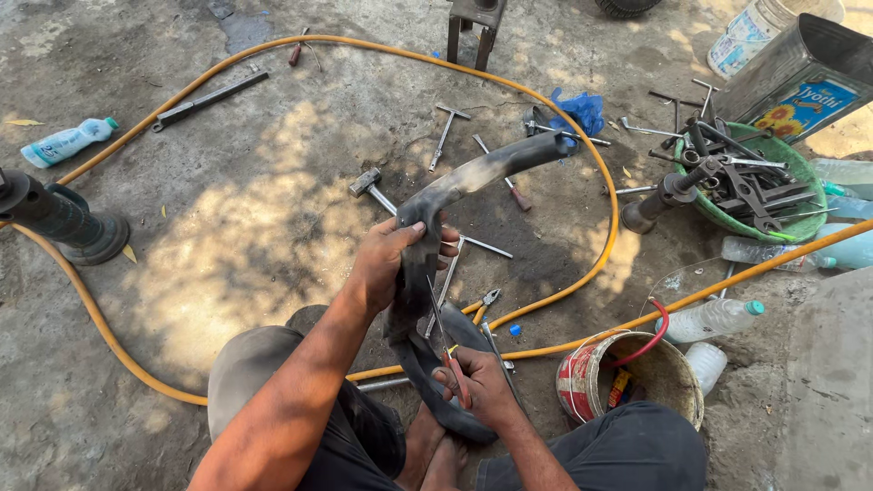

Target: The person sits on the ground and uses a pair of scissors to cut a piece of black rubber material into strips. The person holds the rubber with one hand and cuts with the other, producing several cut pieces.

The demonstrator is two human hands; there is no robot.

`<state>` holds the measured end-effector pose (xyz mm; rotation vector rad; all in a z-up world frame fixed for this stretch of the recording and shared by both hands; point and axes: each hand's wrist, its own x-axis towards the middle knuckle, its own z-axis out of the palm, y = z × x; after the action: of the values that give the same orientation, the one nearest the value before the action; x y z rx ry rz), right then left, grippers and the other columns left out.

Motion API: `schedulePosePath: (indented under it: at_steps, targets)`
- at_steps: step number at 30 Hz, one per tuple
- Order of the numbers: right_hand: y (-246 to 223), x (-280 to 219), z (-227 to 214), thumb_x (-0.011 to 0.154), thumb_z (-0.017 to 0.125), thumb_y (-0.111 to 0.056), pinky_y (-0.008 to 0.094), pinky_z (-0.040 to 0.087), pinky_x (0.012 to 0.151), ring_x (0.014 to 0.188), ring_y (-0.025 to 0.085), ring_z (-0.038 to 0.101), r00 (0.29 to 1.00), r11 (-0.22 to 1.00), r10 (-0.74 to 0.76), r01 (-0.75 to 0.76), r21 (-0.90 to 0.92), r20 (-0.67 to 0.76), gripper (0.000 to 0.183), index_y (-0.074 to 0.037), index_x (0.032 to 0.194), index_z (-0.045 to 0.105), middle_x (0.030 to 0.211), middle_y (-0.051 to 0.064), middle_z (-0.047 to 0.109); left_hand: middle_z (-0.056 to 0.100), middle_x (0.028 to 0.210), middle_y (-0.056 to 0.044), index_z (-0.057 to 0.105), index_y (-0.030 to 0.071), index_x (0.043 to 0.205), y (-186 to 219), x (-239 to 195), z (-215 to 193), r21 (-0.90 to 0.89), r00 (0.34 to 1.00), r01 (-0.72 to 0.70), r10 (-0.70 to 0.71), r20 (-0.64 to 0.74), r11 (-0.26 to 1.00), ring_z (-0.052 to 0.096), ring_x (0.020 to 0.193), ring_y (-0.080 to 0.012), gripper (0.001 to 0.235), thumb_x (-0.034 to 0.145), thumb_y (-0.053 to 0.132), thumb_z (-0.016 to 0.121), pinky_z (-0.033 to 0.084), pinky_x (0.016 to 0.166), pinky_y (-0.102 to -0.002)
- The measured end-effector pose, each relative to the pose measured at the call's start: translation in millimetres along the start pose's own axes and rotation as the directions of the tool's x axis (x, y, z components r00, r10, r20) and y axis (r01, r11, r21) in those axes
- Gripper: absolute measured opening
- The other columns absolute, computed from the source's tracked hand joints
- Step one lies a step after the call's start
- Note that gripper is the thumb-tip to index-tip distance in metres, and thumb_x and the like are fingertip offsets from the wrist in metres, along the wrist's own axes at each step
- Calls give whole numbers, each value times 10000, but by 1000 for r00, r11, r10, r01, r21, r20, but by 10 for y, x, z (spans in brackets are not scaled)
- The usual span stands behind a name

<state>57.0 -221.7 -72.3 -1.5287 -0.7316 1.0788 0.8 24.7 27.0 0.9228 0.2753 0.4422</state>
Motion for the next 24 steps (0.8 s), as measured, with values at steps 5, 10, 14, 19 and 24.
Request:
schedulePosePath:
  at_steps: [5,10,14,19,24]
  targets:
    - [126,14,88,877,823,-271,220,491,497,582,69,634,999,991,38,-38,129,9,267,-44,836,689,680,-9,628,745,926,-120,673,20,1169,-198,-28,97,351,958,-106,190,-213,930,682,718,-167,313,1056,280,543,566,630,-318]
    - [125,-6,168,911,812,-347,218,494,570,651,78,652,994,963,-84,62,263,73,341,-26,891,698,740,-3,631,734,851,-40,691,32,1102,-387,7,128,565,849,-239,452,-272,790,679,658,-98,320,1091,310,531,533,591,-254]
    - [127,-67,110,953,744,-444,203,494,631,719,60,623,950,949,-314,314,-39,8,408,-41,909,700,770,-3,657,660,694,-18,688,53,1063,-653,-57,280,492,866,-183,377,-330,851,652,586,-87,336,1086,333,505,522,528,-251]
    - [94,-106,210,924,758,-472,217,468,568,641,78,613,982,971,-166,179,157,-94,445,-33,887,694,703,19,647,648,648,-10,663,70,1009,-766,-73,367,399,892,-117,273,-360,909,606,561,-80,359,1086,373,487,478,501,-259]
    - [147,-66,236,893,729,-510,219,480,556,662,71,641,984,988,-121,133,83,-129,447,-66,919,680,716,15,663,642,647,5,640,68,928,-876,-91,336,523,888,-130,333,-316,843,620,558,-64,407,1101,394,467,485,478,-250]
